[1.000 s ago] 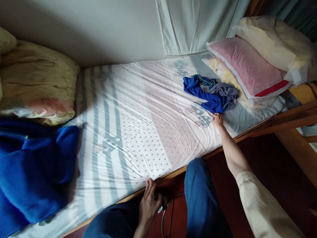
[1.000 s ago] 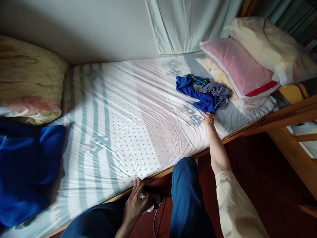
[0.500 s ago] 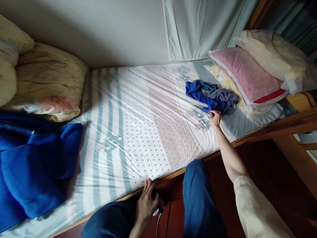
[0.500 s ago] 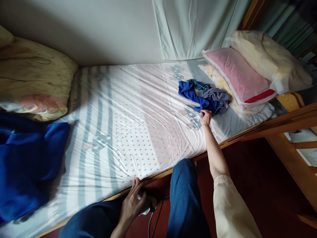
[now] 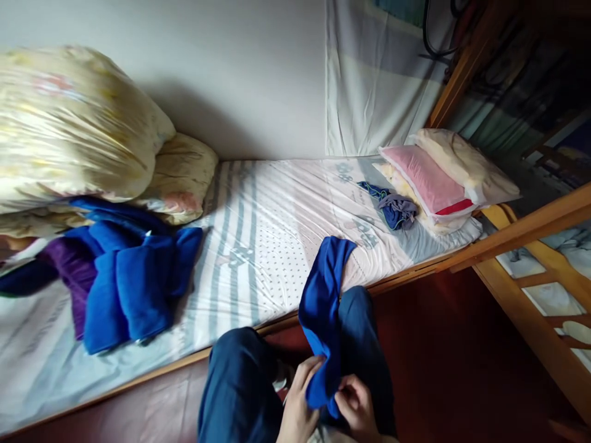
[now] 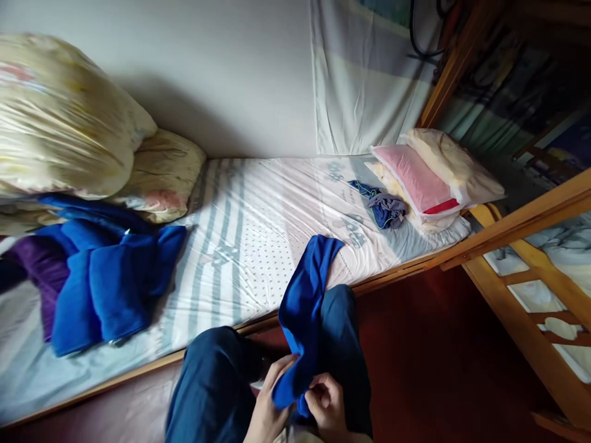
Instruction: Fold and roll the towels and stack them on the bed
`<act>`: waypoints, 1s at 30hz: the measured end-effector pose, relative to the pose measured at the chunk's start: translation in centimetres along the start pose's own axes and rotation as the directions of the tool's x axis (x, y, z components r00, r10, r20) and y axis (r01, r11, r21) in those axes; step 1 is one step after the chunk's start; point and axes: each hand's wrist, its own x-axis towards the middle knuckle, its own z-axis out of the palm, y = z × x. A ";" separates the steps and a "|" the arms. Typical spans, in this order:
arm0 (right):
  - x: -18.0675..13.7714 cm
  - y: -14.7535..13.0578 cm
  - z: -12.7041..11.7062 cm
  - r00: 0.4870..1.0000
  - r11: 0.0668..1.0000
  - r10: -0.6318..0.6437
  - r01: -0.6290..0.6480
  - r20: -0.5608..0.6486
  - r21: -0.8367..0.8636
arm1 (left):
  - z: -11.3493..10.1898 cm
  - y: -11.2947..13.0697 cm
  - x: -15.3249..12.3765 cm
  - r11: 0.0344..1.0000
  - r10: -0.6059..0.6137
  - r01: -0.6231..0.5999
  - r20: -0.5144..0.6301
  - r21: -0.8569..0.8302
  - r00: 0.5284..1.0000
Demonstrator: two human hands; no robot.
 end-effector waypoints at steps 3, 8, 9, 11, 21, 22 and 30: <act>-2.3 -1.6 -0.8 0.996 0.996 0.088 -0.089 0.028 0.015 | 0.7 2.3 -3.0 0.999 -0.039 0.039 -0.081 0.006 0.996; 3.2 -10.5 -4.7 0.956 0.968 0.190 -0.146 0.222 -0.203 | -2.2 6.6 -1.4 0.999 0.036 -0.038 0.044 0.032 0.998; 4.5 -12.0 -5.1 0.934 0.963 0.199 -0.131 0.297 -0.235 | -2.9 7.5 -0.4 0.997 0.077 -0.080 0.108 0.021 0.991; 6.8 -14.3 -5.2 0.894 0.958 0.187 -0.076 0.406 -0.275 | -3.9 9.2 1.8 0.991 0.133 -0.133 0.157 -0.008 0.979; 6.0 -16.7 -4.9 0.861 0.897 0.084 0.154 0.502 -0.414 | -2.8 11.8 2.1 0.997 0.082 -0.082 0.001 -0.014 0.997; 5.4 -16.6 -5.4 0.851 0.887 0.087 0.170 0.517 -0.430 | -2.8 11.7 1.3 0.997 0.079 -0.079 -0.012 0.006 0.997; 2.5 -17.0 -6.4 0.814 0.751 -0.210 0.489 0.541 -0.444 | -3.0 12.6 -0.1 0.944 0.287 -0.279 -0.025 0.178 0.957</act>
